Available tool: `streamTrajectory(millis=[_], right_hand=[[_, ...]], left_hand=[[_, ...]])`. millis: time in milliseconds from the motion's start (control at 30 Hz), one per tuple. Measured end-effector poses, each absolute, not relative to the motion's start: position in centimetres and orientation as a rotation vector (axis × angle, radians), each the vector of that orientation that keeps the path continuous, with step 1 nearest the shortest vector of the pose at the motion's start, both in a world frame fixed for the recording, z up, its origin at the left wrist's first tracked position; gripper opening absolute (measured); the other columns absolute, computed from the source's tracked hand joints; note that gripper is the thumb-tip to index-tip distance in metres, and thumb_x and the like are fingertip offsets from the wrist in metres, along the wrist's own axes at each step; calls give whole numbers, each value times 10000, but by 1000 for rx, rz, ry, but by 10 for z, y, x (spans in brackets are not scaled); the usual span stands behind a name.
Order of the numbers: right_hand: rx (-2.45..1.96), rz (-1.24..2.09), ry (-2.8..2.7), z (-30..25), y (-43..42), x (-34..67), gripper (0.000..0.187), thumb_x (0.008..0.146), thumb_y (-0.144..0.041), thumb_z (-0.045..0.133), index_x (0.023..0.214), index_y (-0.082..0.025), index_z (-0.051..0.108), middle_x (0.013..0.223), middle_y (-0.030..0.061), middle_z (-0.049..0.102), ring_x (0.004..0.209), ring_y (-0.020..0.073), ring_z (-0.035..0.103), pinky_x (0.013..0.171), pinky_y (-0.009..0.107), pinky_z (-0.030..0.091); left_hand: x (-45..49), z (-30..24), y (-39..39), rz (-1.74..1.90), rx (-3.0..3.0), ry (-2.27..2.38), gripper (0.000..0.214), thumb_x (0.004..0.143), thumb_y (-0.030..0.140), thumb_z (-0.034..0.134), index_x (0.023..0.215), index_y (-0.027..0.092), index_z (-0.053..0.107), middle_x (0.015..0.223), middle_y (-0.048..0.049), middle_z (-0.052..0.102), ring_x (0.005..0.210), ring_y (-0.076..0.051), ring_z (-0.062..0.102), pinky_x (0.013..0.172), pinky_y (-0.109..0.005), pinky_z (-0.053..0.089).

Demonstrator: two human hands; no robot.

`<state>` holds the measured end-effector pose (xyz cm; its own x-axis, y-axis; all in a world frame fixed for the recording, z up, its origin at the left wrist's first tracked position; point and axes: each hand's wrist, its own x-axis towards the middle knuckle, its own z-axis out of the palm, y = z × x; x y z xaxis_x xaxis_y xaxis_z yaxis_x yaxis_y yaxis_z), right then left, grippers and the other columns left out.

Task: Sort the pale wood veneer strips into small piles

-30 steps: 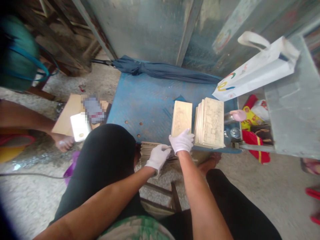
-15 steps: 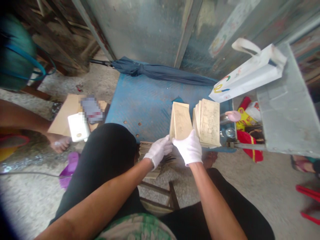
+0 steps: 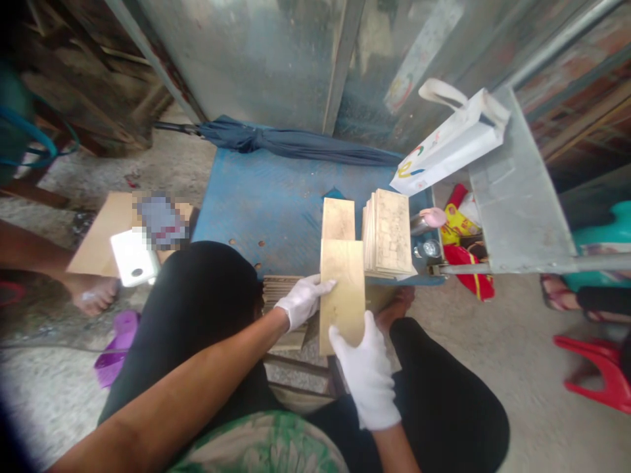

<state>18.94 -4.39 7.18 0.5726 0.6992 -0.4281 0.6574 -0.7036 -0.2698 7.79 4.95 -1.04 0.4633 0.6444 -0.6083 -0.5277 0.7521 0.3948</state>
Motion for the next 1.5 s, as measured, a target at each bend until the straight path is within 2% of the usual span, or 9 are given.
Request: streamTrajectory(millis=[67,167,300,467,633,800,1000,1200,1500], right_hand=[[-2601,874,-961,77,-35,208,852,662,-648,669,1357,-187,495,1206,136,630,1075,285,623,898,382,504],[-2332,990,-693,92,-18,235,888,667,-611,701,1403,-192,434,1169,115,652,886,218,676,704,294,549],[-2169,1041,-598,108,-14,262,769,615,-561,761,1262,-189,579,1029,79,689,671,144,654,563,228,524],[-2274,1307,-816,103,-48,295,553,656,-526,725,1087,-182,678,899,73,701,726,208,672,646,313,560],[-2441,1405,-1521,88,-77,307,279,800,-477,587,924,-258,708,873,37,692,800,222,645,766,342,511],[-2259,1185,-2051,53,-83,292,293,916,-373,467,1060,-240,685,1020,60,670,933,211,630,866,314,469],[-2253,1221,-2364,7,-59,281,327,927,-224,458,1200,-227,639,1117,82,639,1033,207,603,920,282,439],[-2293,1388,-2290,-28,-39,270,323,919,-198,475,1198,-221,636,1165,76,627,1090,195,579,943,264,424],[-2322,1370,-2296,-56,-44,260,294,963,-222,429,1155,-185,648,1148,97,629,1092,187,580,941,253,414]], left_hand=[[79,0,47,682,277,821,523,546,395,867,955,101,724,913,-118,739,782,-205,678,803,-344,529],[81,11,37,585,507,800,460,567,409,845,911,121,749,848,-81,741,756,-186,660,759,-302,517],[87,6,12,472,830,773,280,673,326,752,897,158,768,826,-47,742,730,-179,644,700,-273,504],[92,-15,-13,345,1044,768,198,733,222,645,880,193,774,783,-15,734,693,-165,627,633,-227,482],[89,-26,-18,273,1311,741,294,654,59,584,798,234,771,742,2,730,698,-164,634,697,-216,481],[86,-35,-11,184,1343,916,280,482,11,631,603,244,727,560,3,665,599,-182,611,729,-256,503],[75,-45,8,144,1162,1232,184,454,85,731,457,221,609,519,-54,628,751,-273,685,883,-336,494],[69,-50,34,107,1177,1346,168,505,46,703,535,205,659,713,-117,702,951,-318,670,990,-384,429],[67,-49,52,125,1217,1453,161,669,113,660,758,215,748,860,-95,738,954,-262,664,965,-328,443]])
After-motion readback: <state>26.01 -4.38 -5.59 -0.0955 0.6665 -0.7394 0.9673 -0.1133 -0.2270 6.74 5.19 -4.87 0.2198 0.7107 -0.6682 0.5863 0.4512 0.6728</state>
